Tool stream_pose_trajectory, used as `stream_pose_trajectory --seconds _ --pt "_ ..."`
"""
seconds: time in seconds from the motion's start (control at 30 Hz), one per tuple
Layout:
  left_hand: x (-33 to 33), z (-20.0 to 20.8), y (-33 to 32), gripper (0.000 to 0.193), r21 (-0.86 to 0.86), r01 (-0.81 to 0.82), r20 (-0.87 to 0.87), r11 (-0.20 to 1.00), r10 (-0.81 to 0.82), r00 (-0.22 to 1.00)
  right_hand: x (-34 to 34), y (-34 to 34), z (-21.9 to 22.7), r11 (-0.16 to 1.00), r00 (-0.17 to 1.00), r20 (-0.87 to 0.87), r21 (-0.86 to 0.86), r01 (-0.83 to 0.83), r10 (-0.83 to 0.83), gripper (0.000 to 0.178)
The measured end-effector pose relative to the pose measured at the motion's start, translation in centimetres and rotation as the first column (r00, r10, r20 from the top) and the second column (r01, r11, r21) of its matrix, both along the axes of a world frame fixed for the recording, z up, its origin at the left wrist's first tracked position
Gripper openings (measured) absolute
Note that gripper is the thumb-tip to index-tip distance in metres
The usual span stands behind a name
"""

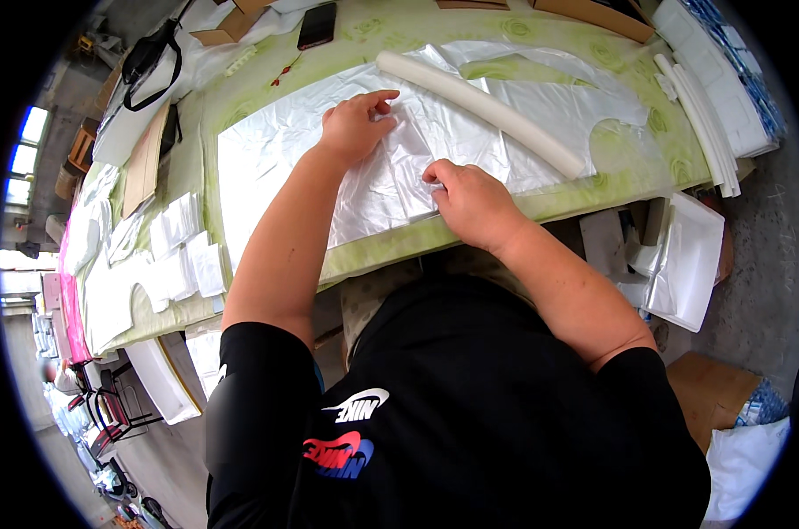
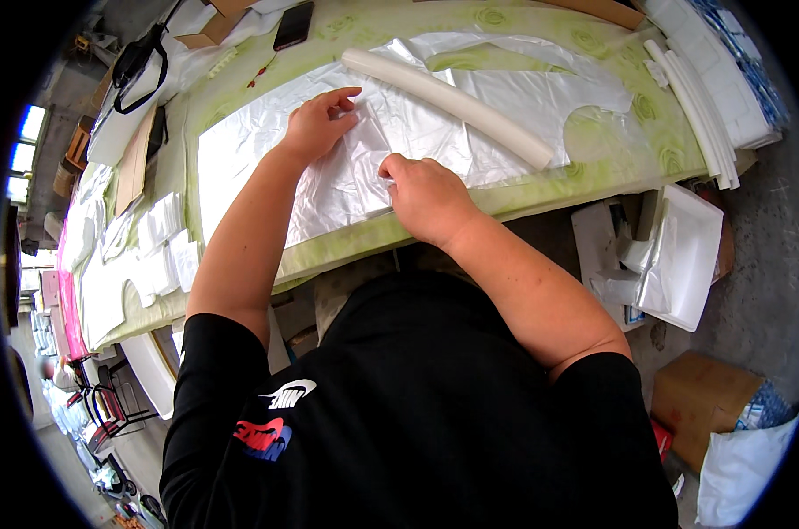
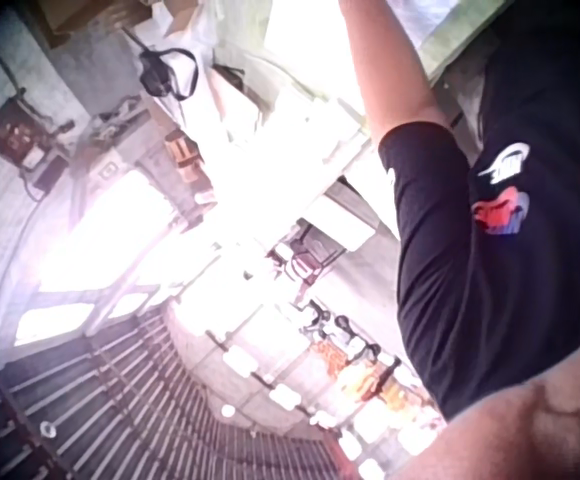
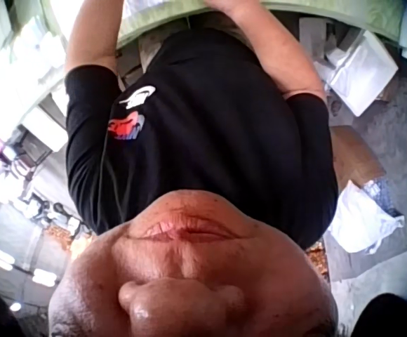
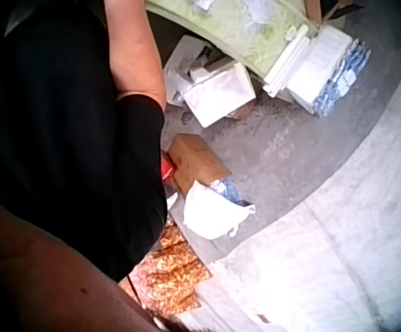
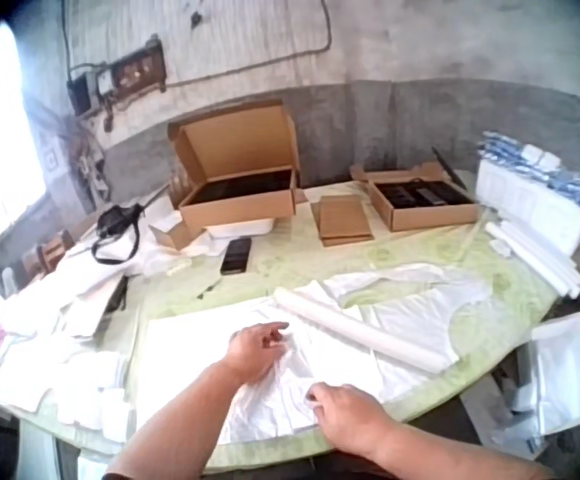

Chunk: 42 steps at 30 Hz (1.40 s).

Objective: The person repeatedly wraps small white rectangular items in clear plastic film on a table. They unroll the film, place an item on it, fold the film around the item, and set the wrapped item aside. The process is repeated multiple times.

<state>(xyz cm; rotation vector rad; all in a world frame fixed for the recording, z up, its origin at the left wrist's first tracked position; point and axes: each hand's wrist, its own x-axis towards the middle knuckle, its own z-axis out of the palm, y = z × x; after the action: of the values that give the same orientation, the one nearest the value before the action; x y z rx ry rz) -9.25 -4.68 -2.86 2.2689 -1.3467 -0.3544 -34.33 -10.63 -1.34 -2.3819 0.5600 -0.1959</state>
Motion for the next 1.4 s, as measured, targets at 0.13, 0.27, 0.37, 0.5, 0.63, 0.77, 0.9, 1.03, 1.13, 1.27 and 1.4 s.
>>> stream_pose_trajectory --seconds 0.13,0.27,0.37,0.5,0.63,0.77,0.9,1.03,1.13,1.27,1.4 --pt "-0.2 0.3 -1.2 0.057 0.062 -0.061 -0.014 0.996 0.062 0.998 -0.1 -0.2 -0.4 1.000 0.999 0.047 -0.001 -0.005 0.005 0.023" --pt "0.5 -1.1 -1.0 0.057 -0.036 -0.146 -0.046 0.989 0.144 0.989 0.1 0.0 -0.3 1.000 0.999 0.051 -0.012 -0.010 0.011 0.023" --pt "-1.3 -1.5 0.1 0.052 -0.316 -0.228 -0.070 0.921 0.217 0.974 0.2 0.0 -0.6 1.000 0.999 0.047 -0.022 -0.007 0.008 0.023" --pt "-4.7 -0.5 5.0 0.046 -0.499 0.289 0.190 0.817 -0.221 0.956 0.2 0.1 -0.3 1.000 0.999 0.032 -0.026 0.003 -0.002 0.023" --pt "-9.2 0.5 9.0 0.093 -0.061 0.376 0.202 0.925 -0.357 0.912 0.1 0.2 -0.6 0.999 0.996 0.090 -0.052 0.008 -0.004 0.025" --pt "-10.1 1.0 9.6 0.097 0.039 0.413 0.192 0.910 -0.412 0.891 -1.4 1.0 0.8 0.997 0.999 -0.029 0.073 0.018 -0.016 0.024" --pt "-12.4 1.3 11.3 0.077 0.074 0.496 0.188 0.865 -0.501 0.845 -6.0 3.0 2.4 0.975 0.998 -0.045 0.221 -0.028 0.039 0.022" --pt "-13.1 0.7 11.6 0.065 -0.005 0.511 0.247 0.860 -0.494 0.834 -8.3 3.4 1.9 0.997 0.983 0.174 -0.052 -0.050 0.058 0.026" --pt "-13.2 0.6 11.6 0.060 -0.025 0.509 0.281 0.860 -0.483 0.830 -7.2 1.6 0.5 0.938 0.901 0.370 -0.332 -0.100 0.227 0.037" --pt "-13.3 0.6 11.4 0.055 -0.072 0.460 0.231 0.885 -0.434 0.871 -6.9 -0.1 -1.9 0.906 0.933 0.243 -0.394 -0.155 0.265 0.039" --pt "-14.0 0.3 11.3 0.050 -0.134 0.353 0.142 0.926 -0.335 0.932 -7.3 -0.5 -1.5 0.902 0.931 0.254 -0.408 -0.141 0.261 0.041"
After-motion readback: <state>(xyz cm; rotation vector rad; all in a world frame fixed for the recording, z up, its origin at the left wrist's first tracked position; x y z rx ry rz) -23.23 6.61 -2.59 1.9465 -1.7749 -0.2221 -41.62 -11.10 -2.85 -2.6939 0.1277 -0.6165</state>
